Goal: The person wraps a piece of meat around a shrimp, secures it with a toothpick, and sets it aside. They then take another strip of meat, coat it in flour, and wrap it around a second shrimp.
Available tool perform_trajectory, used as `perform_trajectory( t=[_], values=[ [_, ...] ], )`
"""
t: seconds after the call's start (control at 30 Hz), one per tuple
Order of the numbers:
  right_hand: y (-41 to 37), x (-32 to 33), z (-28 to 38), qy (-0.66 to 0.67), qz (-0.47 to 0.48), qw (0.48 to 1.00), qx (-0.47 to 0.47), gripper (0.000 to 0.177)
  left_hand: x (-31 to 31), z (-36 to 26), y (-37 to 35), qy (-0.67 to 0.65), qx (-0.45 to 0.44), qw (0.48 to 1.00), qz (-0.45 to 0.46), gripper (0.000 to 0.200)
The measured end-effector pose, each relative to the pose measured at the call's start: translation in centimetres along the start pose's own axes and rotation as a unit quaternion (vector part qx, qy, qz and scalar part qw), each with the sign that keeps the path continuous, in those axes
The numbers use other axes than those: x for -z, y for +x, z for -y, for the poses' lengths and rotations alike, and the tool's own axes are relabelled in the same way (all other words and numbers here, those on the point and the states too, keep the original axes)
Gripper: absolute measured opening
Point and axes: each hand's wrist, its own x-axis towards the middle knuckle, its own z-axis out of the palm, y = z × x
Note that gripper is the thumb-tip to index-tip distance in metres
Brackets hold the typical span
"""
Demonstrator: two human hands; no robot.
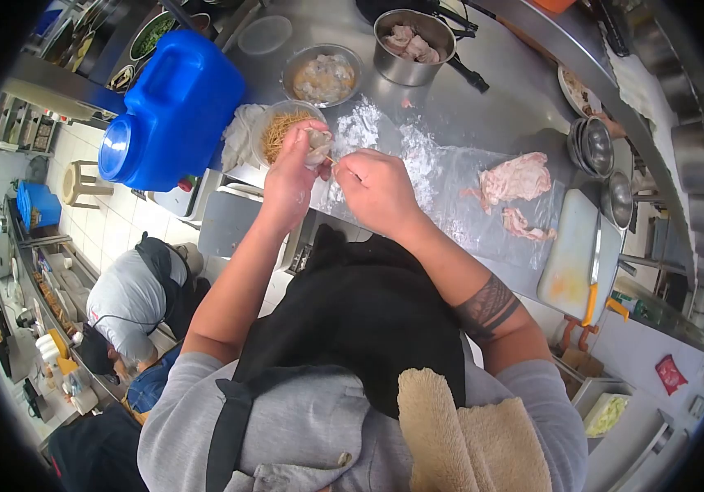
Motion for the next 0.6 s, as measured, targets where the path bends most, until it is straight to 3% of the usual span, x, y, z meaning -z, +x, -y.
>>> perform_trajectory(
  t=[0.33,0.4,0.6],
  values=[
    [0.4,-1.0,-0.2,-0.004,-0.034,0.999,0.012,0.013,0.0,-0.5,0.3,0.070,-0.021,0.997,-0.001,0.033],
    [0.5,-1.3,-0.1,0.007,-0.033,0.999,0.006,0.014,0.2,-0.2,0.3,0.104,-0.012,0.994,0.040,0.042],
    [0.5,-1.5,-1.2,0.034,-0.051,0.998,-0.009,0.015,-1.3,0.3,-0.1,0.109,-0.027,0.994,0.015,0.046]
  ],
)
